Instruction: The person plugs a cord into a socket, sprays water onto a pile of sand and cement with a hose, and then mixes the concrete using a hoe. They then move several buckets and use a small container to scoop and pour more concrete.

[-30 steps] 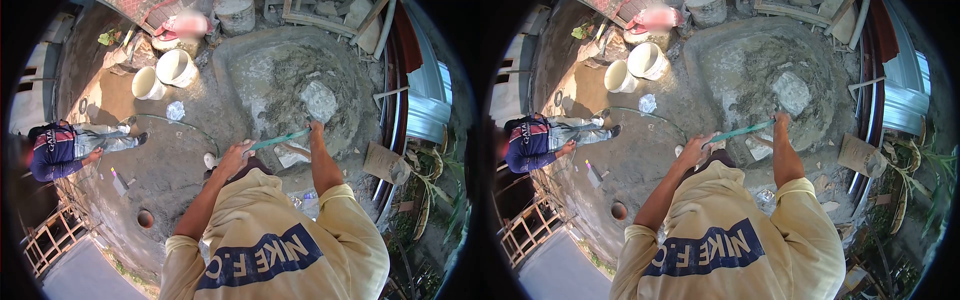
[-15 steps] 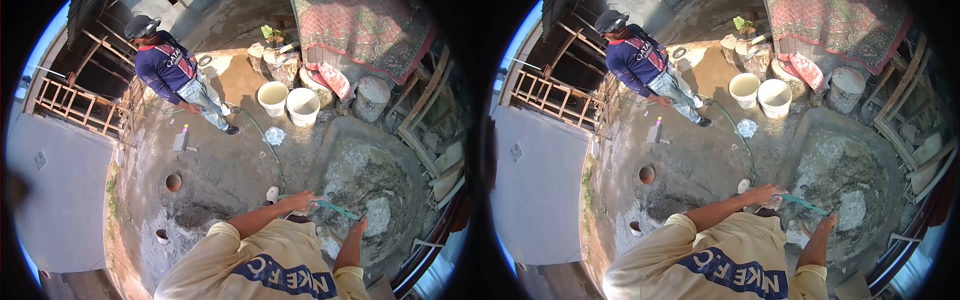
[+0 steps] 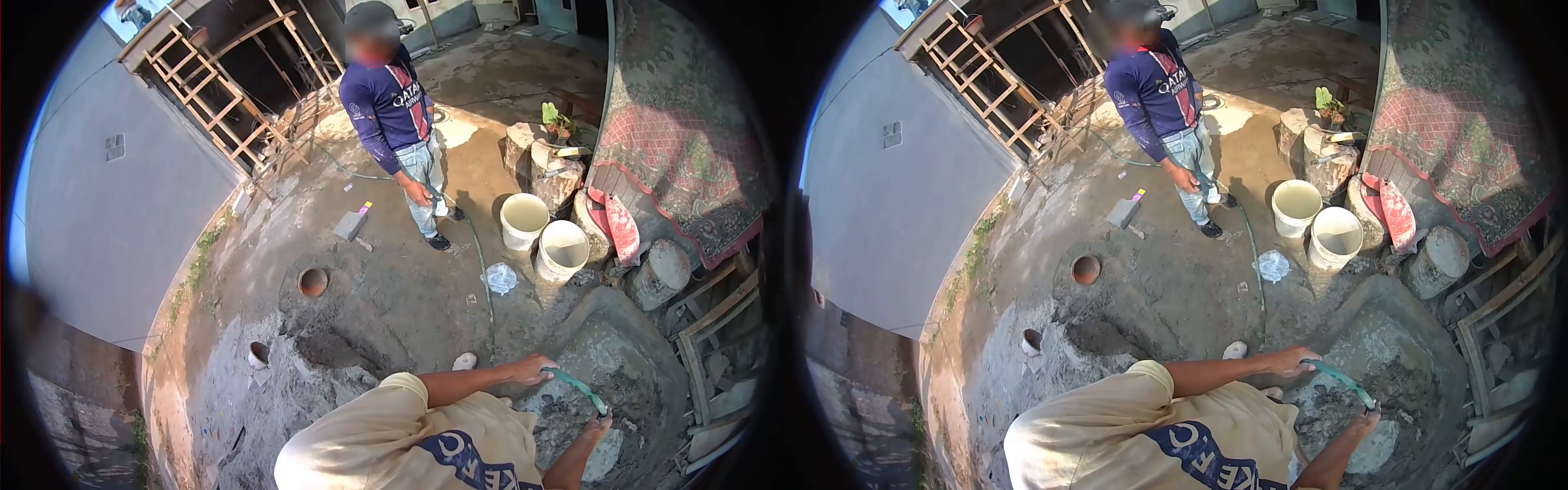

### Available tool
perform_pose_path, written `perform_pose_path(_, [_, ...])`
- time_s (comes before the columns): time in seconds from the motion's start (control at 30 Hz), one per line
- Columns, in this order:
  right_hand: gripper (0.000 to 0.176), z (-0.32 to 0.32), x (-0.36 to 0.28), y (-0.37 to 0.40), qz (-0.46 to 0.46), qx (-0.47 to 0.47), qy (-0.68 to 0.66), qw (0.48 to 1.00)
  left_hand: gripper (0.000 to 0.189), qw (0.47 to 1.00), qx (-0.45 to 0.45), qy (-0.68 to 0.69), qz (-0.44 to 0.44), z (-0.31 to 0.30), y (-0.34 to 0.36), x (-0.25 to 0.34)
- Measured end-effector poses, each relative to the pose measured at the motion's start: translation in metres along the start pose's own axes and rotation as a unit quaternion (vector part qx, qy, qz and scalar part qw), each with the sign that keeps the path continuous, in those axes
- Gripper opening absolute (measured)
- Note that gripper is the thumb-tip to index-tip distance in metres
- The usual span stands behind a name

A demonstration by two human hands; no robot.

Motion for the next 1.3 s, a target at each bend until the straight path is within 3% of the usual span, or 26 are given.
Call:
perform_pose_path(0.07, [0.048,0.073,-0.091,0.070,0.156,0.066,-0.168,0.971,0.021,0.999,-0.023,-0.003,-0.037,-0.021,-0.001,0.002])
perform_pose_path(0.1, [0.050,0.128,-0.173,0.134,0.222,0.119,-0.252,0.935,0.027,0.996,-0.051,-0.005,-0.075,-0.030,0.000,-0.002])
perform_pose_path(0.13, [0.050,0.143,-0.178,0.132,0.221,0.118,-0.251,0.935,0.027,0.996,-0.051,-0.005,-0.074,-0.038,0.002,-0.004])
perform_pose_path(0.2, [0.060,0.181,-0.175,0.130,0.259,0.027,-0.288,0.921,0.031,0.995,0.050,-0.002,-0.080,-0.070,0.007,-0.006])
perform_pose_path(0.3, [0.064,0.215,-0.176,0.140,0.275,-0.017,-0.233,0.933,0.037,0.990,0.045,-0.010,-0.136,-0.116,0.011,-0.001])
perform_pose_path(0.37, [0.063,0.226,-0.173,0.151,0.274,-0.030,-0.219,0.936,0.040,0.984,0.157,-0.054,-0.066,-0.148,0.013,-0.008])
perform_pose_path(0.43, [0.062,0.228,-0.164,0.158,0.271,-0.034,-0.202,0.940,0.038,0.977,0.165,-0.050,-0.125,-0.179,0.013,-0.021])
perform_pose_path(0.57, [0.057,0.200,-0.140,0.173,0.262,-0.040,-0.174,0.948,0.025,0.963,0.229,-0.046,-0.132,-0.243,0.004,-0.036])
perform_pose_path(0.67, [0.057,0.161,-0.123,0.187,0.292,-0.008,-0.154,0.944,0.025,0.948,0.302,-0.074,-0.073,-0.287,-0.003,-0.045])
perform_pose_path(0.83, [0.063,0.077,-0.079,0.201,0.352,0.082,-0.142,0.921,0.028,0.922,0.368,-0.097,-0.067,-0.344,0.002,-0.076])
perform_pose_path(0.97, [0.055,-0.010,-0.022,0.208,0.318,0.203,-0.151,0.914,0.027,0.924,0.357,-0.104,-0.090,-0.360,-0.002,-0.070])
perform_pose_path(1.0, [0.059,-0.035,-0.001,0.197,0.275,0.139,-0.026,0.951,0.027,0.917,0.375,-0.116,-0.067,-0.362,-0.006,-0.066])
perform_pose_path(1.03, [0.063,-0.053,0.001,0.191,0.229,0.070,0.104,0.965,0.026,0.922,0.348,-0.105,-0.129,-0.362,-0.012,-0.072])
perform_pose_path(1.07, [0.063,-0.061,-0.004,0.197,0.228,0.086,0.098,0.965,0.028,0.922,0.329,-0.137,-0.150,-0.364,-0.017,-0.074])
perform_pose_path(1.13, [0.061,-0.045,-0.017,0.219,0.265,0.146,-0.126,0.945,0.033,0.937,0.306,-0.112,-0.125,-0.367,-0.025,-0.088])
perform_pose_path(1.2, [0.060,-0.034,-0.041,0.232,0.259,0.167,-0.069,0.949,0.038,0.948,0.287,-0.087,-0.106,-0.359,-0.025,-0.112])
perform_pose_path(1.27, [0.060,-0.018,-0.055,0.242,0.251,0.186,-0.013,0.950,0.045,0.869,0.358,-0.300,-0.163,-0.361,-0.019,-0.133])
perform_pose_path(1.3, [0.060,-0.011,-0.061,0.247,0.243,0.174,0.008,0.954,0.049,0.868,0.351,-0.311,-0.161,-0.355,-0.015,-0.146])
Point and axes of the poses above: each hand's wrist, its own y-axis away from the middle knuckle, its own z-axis out of the palm, x = y × z, the point moved 7 cm from there along -y, towards the middle knuckle, and after that the axes turned 2 degrees about -x, right-handed, at the moved point
